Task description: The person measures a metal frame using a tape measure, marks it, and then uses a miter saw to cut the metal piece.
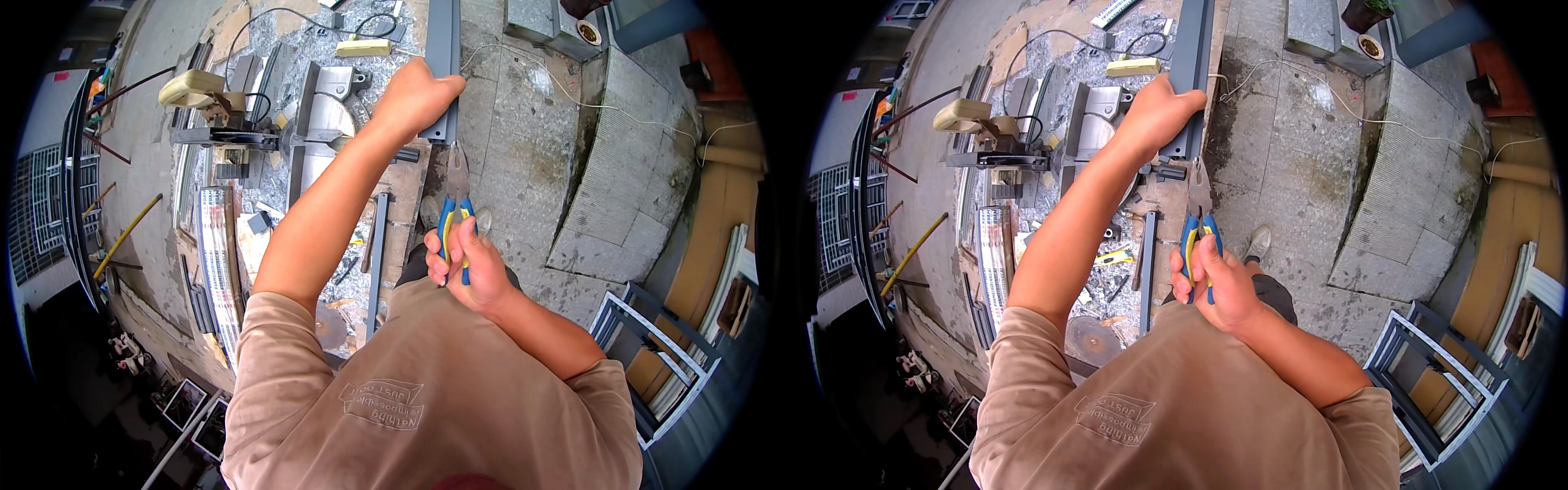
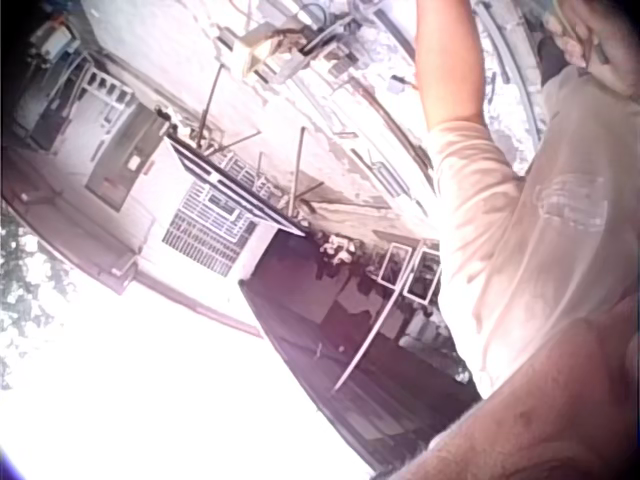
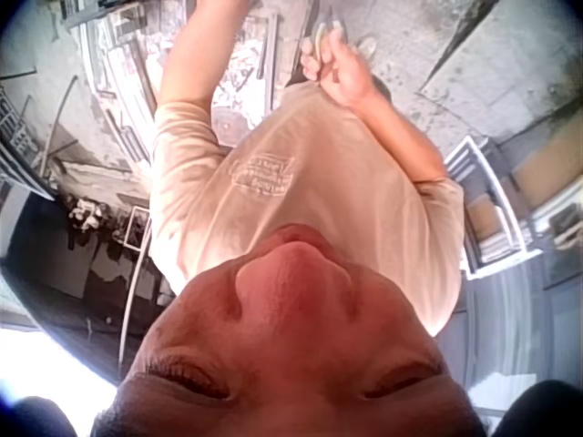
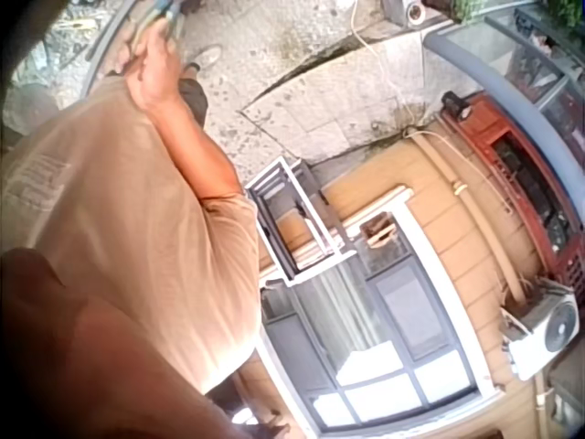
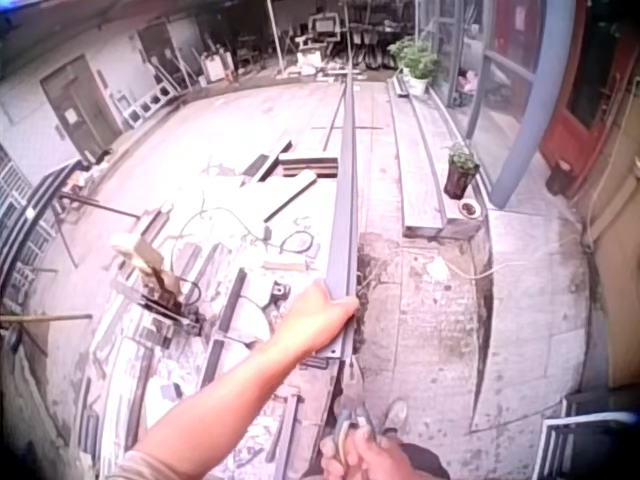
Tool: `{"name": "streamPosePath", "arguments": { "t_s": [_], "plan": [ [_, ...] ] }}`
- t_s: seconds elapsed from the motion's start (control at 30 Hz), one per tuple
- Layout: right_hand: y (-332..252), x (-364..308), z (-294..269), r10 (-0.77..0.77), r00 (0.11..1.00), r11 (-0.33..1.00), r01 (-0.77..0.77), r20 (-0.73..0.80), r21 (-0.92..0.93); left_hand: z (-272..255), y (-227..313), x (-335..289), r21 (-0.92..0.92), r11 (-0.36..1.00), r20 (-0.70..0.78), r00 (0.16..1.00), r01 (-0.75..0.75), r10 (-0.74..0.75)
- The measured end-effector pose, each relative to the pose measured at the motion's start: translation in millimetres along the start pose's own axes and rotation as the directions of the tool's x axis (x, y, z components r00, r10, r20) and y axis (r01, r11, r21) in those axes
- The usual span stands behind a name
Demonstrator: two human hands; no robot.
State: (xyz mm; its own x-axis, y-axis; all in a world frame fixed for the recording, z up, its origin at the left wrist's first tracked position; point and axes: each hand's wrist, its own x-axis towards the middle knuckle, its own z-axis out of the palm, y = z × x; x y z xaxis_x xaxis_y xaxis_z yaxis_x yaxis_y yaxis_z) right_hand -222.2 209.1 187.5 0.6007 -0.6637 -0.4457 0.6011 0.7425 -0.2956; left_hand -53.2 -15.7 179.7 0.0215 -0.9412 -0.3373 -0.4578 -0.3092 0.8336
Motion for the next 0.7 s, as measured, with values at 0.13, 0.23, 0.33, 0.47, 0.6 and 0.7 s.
{"name": "streamPosePath", "arguments": {
  "t_s": [0.13, 0.23, 0.33, 0.47, 0.6, 0.7],
  "plan": [
    [7, 3, 10, -0.044, 0.995, 0.996, 0.036, -0.090, -0.087, 4, -6, 0, -0.020, 1.000, -0.016, 1.000, 0.010, -0.011],
    [9, 2, 16, -0.073, 0.984, 0.992, 0.055, -0.160, -0.113, 12, -7, 1, -0.012, 1.000, -0.043, 0.999, 0.005, -0.006],
    [13, 3, 15, -0.114, 0.973, 0.992, 0.103, -0.202, -0.067, 19, -5, -2, -0.099, 0.995, -0.031, 0.999, 0.018, -0.021],
    [23, 10, 14, -0.184, 0.951, 0.978, 0.152, -0.249, -0.140, 27, -2, -2, -0.064, 0.998, -0.051, 0.999, 0.004, -0.007],
    [17, 5, -2, -0.123, 0.980, 0.987, 0.105, -0.155, -0.120, 22, -1, -5, -0.075, 0.996, -0.042, 0.998, -0.046, 0.043],
    [7, -3, -8, -0.107, 0.991, 0.979, 0.090, -0.086, -0.183, 22, 0, -6, -0.053, 0.998, -0.049, 0.998, -0.041, 0.038]
  ]
}}
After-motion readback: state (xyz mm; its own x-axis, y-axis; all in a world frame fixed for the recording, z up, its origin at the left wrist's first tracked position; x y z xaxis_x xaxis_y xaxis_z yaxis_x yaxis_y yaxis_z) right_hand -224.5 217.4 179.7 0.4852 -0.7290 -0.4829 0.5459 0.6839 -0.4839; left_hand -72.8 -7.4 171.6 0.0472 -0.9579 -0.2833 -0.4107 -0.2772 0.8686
